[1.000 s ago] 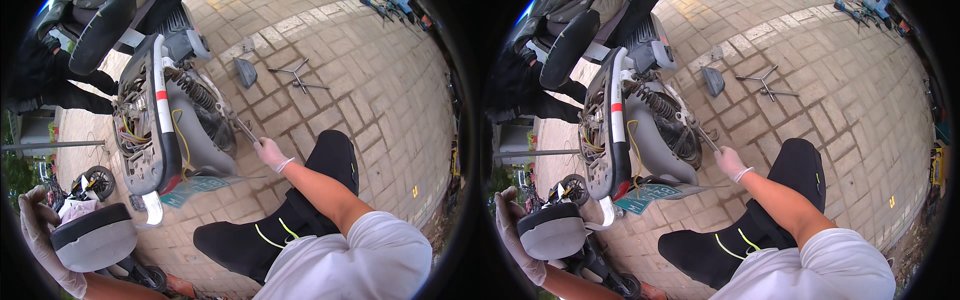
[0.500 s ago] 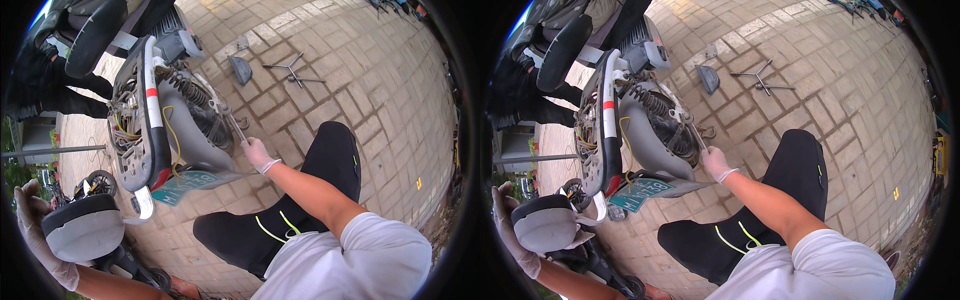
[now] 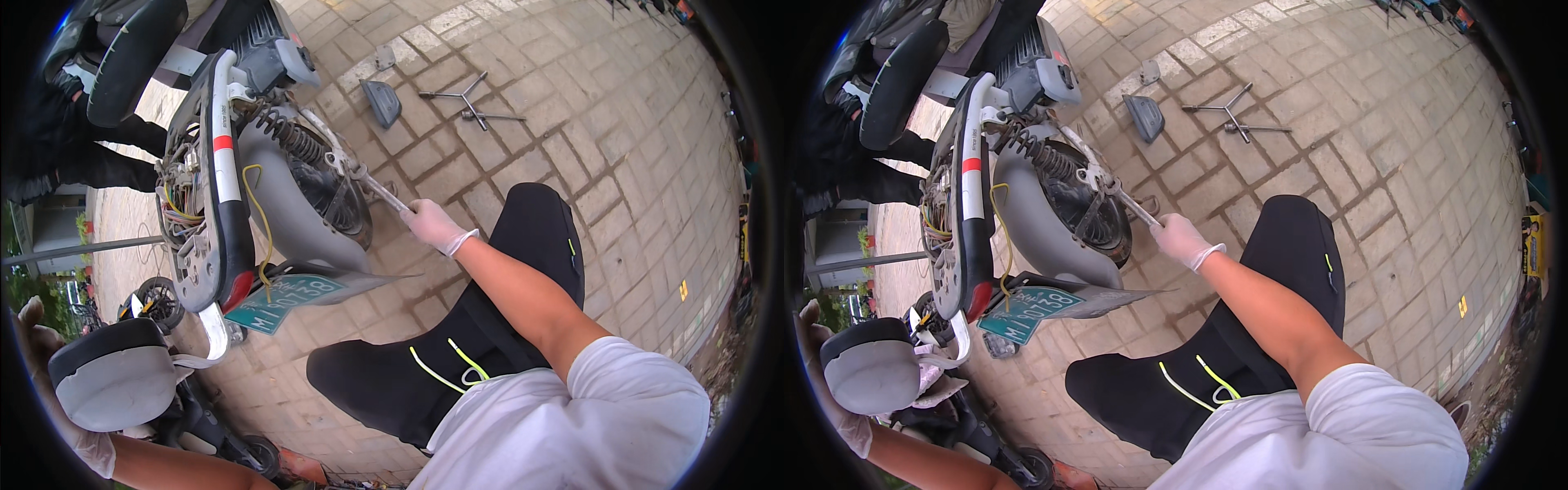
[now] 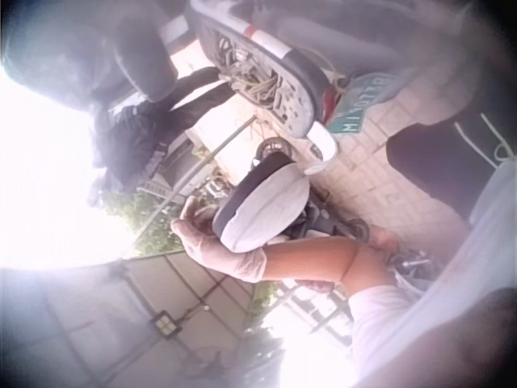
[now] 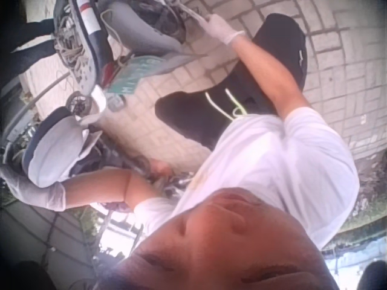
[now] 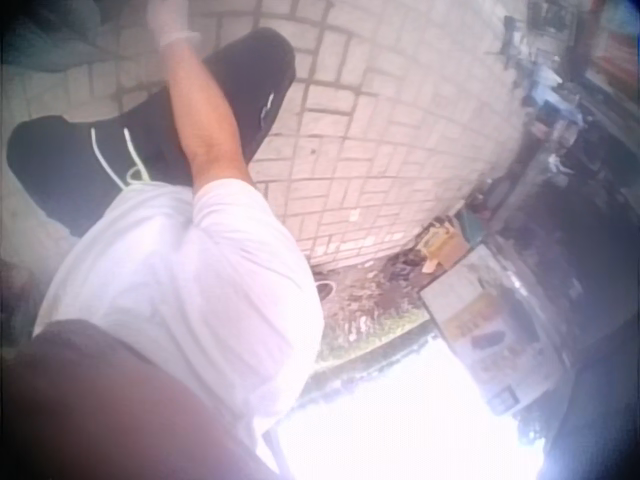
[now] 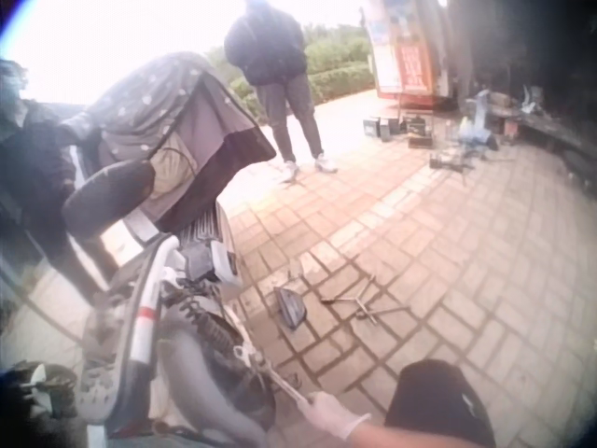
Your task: The person retrieves a wrench from a cluttered workbench, then uses it to loosen and remove bolts from the rear suspension and wheel area of a scooter. They switch to a three-way lug wrench to continue removing fasteners from the rear wheel hub.
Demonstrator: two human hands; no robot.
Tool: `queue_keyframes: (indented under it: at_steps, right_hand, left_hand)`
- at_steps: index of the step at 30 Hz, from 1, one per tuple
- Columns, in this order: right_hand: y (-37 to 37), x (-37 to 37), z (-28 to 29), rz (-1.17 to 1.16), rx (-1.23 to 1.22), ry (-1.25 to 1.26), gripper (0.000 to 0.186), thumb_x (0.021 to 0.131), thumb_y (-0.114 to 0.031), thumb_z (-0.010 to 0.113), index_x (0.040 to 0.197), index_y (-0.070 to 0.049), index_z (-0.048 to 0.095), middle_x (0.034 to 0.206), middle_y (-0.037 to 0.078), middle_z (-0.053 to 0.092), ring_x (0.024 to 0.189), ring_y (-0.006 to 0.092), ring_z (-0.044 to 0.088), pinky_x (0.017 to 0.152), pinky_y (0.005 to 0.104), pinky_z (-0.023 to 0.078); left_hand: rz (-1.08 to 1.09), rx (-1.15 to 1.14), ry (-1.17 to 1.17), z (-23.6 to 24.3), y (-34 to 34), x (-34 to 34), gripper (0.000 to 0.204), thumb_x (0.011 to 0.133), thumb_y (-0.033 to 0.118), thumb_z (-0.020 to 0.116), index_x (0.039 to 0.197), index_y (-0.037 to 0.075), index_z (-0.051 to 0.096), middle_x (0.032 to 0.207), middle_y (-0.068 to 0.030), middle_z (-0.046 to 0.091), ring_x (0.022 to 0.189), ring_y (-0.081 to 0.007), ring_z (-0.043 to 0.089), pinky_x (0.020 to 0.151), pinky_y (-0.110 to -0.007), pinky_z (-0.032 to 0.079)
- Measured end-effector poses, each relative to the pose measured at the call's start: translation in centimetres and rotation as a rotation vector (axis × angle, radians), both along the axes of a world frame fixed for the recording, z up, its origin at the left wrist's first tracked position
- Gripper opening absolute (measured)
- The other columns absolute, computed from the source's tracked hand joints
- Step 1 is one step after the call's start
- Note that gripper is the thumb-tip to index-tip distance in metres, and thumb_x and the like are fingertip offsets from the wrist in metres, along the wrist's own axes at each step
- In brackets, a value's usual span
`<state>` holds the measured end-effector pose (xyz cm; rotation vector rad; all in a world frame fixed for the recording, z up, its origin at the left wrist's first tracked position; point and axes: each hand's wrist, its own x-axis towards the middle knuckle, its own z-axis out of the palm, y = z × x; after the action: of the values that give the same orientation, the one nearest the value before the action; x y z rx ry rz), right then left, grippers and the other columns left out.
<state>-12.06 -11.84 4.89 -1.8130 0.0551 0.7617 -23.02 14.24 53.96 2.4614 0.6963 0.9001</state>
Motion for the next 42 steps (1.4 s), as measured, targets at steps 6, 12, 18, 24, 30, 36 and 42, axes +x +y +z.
queue_keyframes:
  at_steps: [6, 12, 18, 24, 30, 36, 42]
  right_hand:
    - [-1.3, 1.5, 1.8, 0.07, -0.056, 0.058, 0.033, 0.091, -0.026, 0.054, 0.094, 0.004, 0.068, 0.073, 0.017, 0.068, 0.07, 0.0303, 0.068, 0.07, 0.041, 0.052]
    - [-1.7, 2.6, 2.8, 0.097, -0.067, 0.132, 0.033, 0.09, -0.024, 0.054, 0.089, 0.007, 0.067, 0.073, 0.016, 0.068, 0.067, 0.028, 0.068, 0.067, 0.0401, 0.052]
    - [-1.7, 3.4, 1.9, 0.156, -0.135, -0.079, 0.033, 0.09, -0.022, 0.054, 0.082, 0.009, 0.065, 0.069, 0.018, 0.065, 0.058, 0.0289, 0.064, 0.056, 0.0418, 0.05]
    - [0.6, -1.1, 1.7, -0.015, -0.095, -0.036, 0.033, 0.091, -0.025, 0.055, 0.097, 0.005, 0.065, 0.086, 0.025, 0.067, 0.082, 0.0419, 0.067, 0.076, 0.0487, 0.051]
    - [-0.7, 1.5, 1.7, 0.125, -0.318, -0.283, 0.032, 0.092, -0.026, 0.055, 0.098, 0.003, 0.066, 0.095, 0.028, 0.066, 0.094, 0.0433, 0.064, 0.084, 0.0495, 0.05]
    - [-0.8, 0.8, 0.9, 0.099, -0.289, -0.246, 0.033, 0.092, -0.027, 0.054, 0.097, 0.002, 0.066, 0.096, 0.027, 0.067, 0.094, 0.0429, 0.064, 0.084, 0.0493, 0.05]
    - [-1.2, 0.4, 1.8, 0.135, -0.394, -0.314, 0.03, 0.092, -0.027, 0.053, 0.096, 0.0, 0.065, 0.09, 0.024, 0.068, 0.089, 0.042, 0.065, 0.08, 0.0501, 0.051]
  left_hand:
    - [0.041, -0.054, -0.037, 0.0, -1.0, -0.2, 0.036, 0.099, 0.032, 0.057, 0.116, 0.0, 0.062, 0.072, 0.0051, 0.035, 0.063, -0.0032, 0.036, 0.063, -0.018, 0.036]
    - [-0.01, -0.087, -0.024, 0.2, -0.8, -0.1, 0.039, 0.1, 0.034, 0.055, 0.12, 0.001, 0.06, 0.074, 0.0064, 0.034, 0.065, -0.0008, 0.039, 0.063, -0.017, 0.036]
    - [-0.025, -0.06, -0.043, 0.1, -1.0, -0.2, 0.04, 0.099, 0.036, 0.055, 0.116, 0.0, 0.061, 0.073, 0.0047, 0.037, 0.064, -0.0025, 0.042, 0.062, -0.018, 0.038]
    - [-0.042, -0.073, -0.051, 0.3, -1.6, 0.0, 0.042, 0.099, 0.039, 0.055, 0.112, -0.001, 0.062, 0.07, 0.0029, 0.041, 0.062, -0.0045, 0.044, 0.06, -0.02, 0.039]
    - [-0.055, -0.085, -0.063, 0.5, -1.8, 0.0, 0.044, 0.098, 0.041, 0.054, 0.107, -0.001, 0.063, 0.068, 0.0011, 0.045, 0.06, -0.0066, 0.046, 0.058, -0.021, 0.04]
    - [-0.059, -0.1, -0.074, 0.5, -2.1, 0.1, 0.047, 0.098, 0.044, 0.054, 0.102, -0.002, 0.064, 0.066, -0.0007, 0.049, 0.058, -0.0086, 0.049, 0.056, -0.022, 0.042]
    - [-0.059, -0.119, -0.083, 0.4, -2.4, 0.3, 0.051, 0.097, 0.046, 0.054, 0.098, -0.003, 0.066, 0.063, -0.0026, 0.053, 0.056, -0.0106, 0.051, 0.054, -0.024, 0.043]
